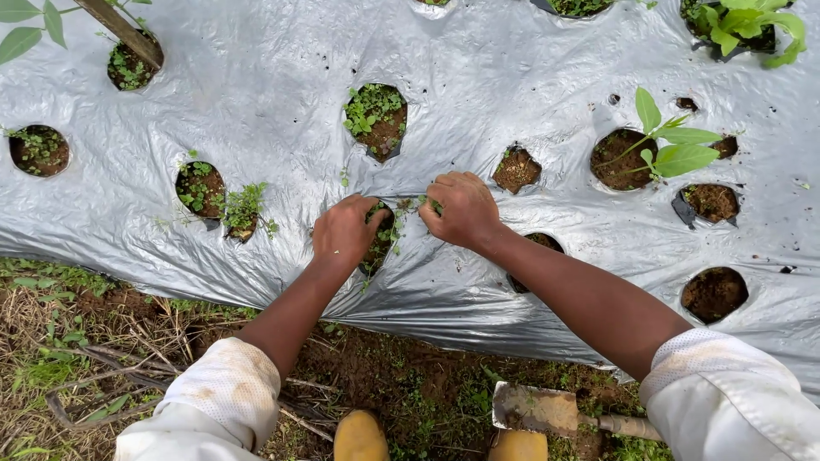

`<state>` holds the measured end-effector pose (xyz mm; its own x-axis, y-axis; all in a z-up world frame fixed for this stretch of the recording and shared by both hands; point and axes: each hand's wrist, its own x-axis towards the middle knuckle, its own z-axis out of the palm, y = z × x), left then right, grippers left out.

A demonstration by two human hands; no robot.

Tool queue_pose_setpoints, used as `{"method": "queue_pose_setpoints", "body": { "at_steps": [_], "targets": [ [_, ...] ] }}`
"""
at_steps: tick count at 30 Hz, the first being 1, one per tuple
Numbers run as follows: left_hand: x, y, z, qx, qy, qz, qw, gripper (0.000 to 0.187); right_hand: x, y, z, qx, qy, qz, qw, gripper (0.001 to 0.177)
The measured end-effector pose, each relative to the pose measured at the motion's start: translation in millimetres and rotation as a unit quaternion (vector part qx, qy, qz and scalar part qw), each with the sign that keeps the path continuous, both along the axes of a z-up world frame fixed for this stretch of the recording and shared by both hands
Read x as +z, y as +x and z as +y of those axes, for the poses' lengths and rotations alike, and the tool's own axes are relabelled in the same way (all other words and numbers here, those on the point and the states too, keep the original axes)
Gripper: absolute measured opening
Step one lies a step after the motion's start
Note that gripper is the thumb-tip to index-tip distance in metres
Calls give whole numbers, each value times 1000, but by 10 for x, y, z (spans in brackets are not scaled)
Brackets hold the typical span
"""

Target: The person removes weeds by hand from holes in a plastic mulch sheet covering a garden bed. They then use a hoe to clear weeds along the edge of the sheet and continue hand-weeding from the holes.

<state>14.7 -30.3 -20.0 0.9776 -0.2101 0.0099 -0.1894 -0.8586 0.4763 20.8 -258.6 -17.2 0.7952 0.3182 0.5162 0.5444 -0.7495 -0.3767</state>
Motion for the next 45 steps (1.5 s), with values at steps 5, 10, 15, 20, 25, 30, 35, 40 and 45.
{"method": "queue_pose_setpoints", "body": {
  "at_steps": [5, 10, 15, 20, 25, 30, 35, 40, 45],
  "targets": [
    [8, 107, -2, -14, 25, 38, 999, 24, 41, 31, 1, 1, -11, -1, 1000, 21],
    [360, 50, 83, -77, 13, 130, 988, 27, 49, -1, -15, 8, -16, 1, 1000, 21],
    [635, -111, 165, -151, 27, 200, 968, 44, 43, 36, -21, 16, -12, 0, 1000, 23],
    [784, -153, 102, -181, -14, 194, 964, 57, 72, 20, -13, 18, -40, -16, 999, 25],
    [488, -86, 122, -189, 35, 168, 967, 48, 71, 16, -1, 16, -45, -22, 999, 25],
    [416, -77, 122, -210, 35, 137, 967, 34, 62, 1, -5, 33, -77, -44, 996, 25],
    [408, -48, 263, -169, -8, 131, 977, 33, 85, -31, -21, 37, -106, -38, 993, 20],
    [97, 73, 537, -64, -94, 60, 992, 27, 98, -56, -19, 22, -134, -28, 990, 13],
    [514, -150, 445, -218, 82, 54, 971, 36, 142, -83, 28, 35, -181, -43, 982, 10]
  ]
}}
